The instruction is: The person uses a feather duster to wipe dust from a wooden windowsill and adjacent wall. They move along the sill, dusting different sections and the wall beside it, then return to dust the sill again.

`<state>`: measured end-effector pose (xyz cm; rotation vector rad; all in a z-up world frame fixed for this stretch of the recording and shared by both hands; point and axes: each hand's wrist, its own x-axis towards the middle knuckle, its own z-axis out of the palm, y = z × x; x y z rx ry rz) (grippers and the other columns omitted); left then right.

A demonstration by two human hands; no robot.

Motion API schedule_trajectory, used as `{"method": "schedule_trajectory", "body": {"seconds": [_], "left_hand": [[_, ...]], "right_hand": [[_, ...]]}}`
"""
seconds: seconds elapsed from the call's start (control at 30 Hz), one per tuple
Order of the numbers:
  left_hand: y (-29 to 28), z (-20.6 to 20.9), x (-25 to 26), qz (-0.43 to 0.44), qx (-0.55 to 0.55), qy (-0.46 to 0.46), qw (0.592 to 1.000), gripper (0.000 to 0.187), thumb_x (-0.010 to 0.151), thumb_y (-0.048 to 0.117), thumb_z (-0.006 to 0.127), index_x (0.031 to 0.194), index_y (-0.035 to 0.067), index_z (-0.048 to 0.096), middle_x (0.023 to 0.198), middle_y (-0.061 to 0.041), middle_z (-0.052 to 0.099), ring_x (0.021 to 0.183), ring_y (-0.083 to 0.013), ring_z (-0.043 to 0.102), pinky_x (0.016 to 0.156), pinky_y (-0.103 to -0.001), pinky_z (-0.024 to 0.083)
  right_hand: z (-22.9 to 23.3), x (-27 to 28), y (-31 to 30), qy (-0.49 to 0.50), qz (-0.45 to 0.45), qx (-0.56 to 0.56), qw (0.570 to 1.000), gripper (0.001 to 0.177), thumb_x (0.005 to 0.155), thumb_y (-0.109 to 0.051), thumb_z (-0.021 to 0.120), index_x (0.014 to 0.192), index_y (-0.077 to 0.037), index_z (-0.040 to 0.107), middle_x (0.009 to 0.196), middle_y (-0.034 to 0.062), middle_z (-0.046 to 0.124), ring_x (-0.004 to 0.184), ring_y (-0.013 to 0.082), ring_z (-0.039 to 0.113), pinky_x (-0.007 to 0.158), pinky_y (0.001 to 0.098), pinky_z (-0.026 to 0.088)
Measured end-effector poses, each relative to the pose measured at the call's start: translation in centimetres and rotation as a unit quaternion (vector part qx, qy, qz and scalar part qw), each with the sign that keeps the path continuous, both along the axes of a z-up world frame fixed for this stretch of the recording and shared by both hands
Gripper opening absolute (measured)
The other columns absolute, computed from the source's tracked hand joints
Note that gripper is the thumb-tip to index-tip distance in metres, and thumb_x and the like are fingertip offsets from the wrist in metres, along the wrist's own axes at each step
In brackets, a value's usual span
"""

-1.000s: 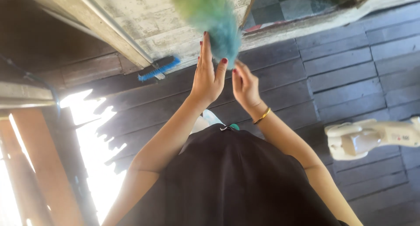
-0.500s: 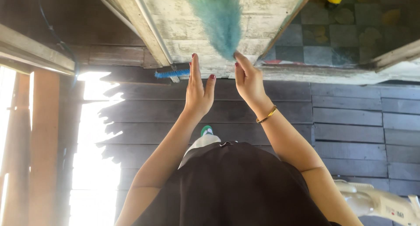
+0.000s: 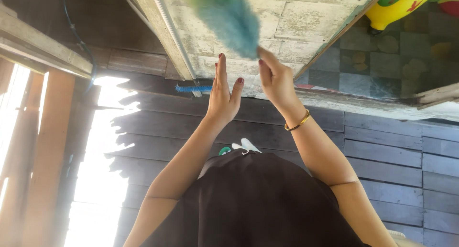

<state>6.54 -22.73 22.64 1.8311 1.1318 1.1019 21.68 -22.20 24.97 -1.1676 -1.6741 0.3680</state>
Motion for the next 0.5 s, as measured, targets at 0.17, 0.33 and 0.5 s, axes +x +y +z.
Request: {"method": "schedule_trajectory", "body": {"seconds": [0.17,0.33,0.5], "left_hand": [[0.5,1.3,1.0,0.035,-0.025,0.02,0.999,0.063,0.09,0.045,0.028,0.135,0.009,0.004,0.143,-0.013,0.01,0.132,-0.0358,0.01,0.103,-0.047,0.021],[-0.3,1.3,3.9,0.084,-0.031,0.011,0.996,0.063,0.09,0.045,0.027,0.135,0.008,0.003,0.142,-0.016,0.011,0.132,-0.0377,0.01,0.103,-0.048,0.021],[-1.1,1.4,8.0,0.142,-0.047,0.002,0.989,0.061,0.091,0.039,0.03,0.135,0.006,0.003,0.143,-0.016,0.009,0.132,-0.0369,0.008,0.104,-0.047,0.018]], "right_hand": [[5.1,1.2,1.3,-0.003,0.023,0.016,1.0,0.03,0.09,0.005,0.036,0.117,-0.001,0.047,0.084,0.0085,0.058,0.043,0.0046,0.027,0.038,0.0193,0.021],[4.2,3.0,2.0,-0.057,0.094,-0.113,0.987,0.031,0.09,-0.002,0.035,0.119,-0.001,0.046,0.055,0.0039,0.051,0.034,0.0053,0.028,0.033,0.0203,0.021],[5.7,8.6,4.1,-0.006,0.11,0.034,0.993,0.024,0.09,0.012,0.039,0.112,0.01,0.047,0.068,0.0104,0.051,0.043,0.0063,0.032,0.036,0.0151,0.023]]}}
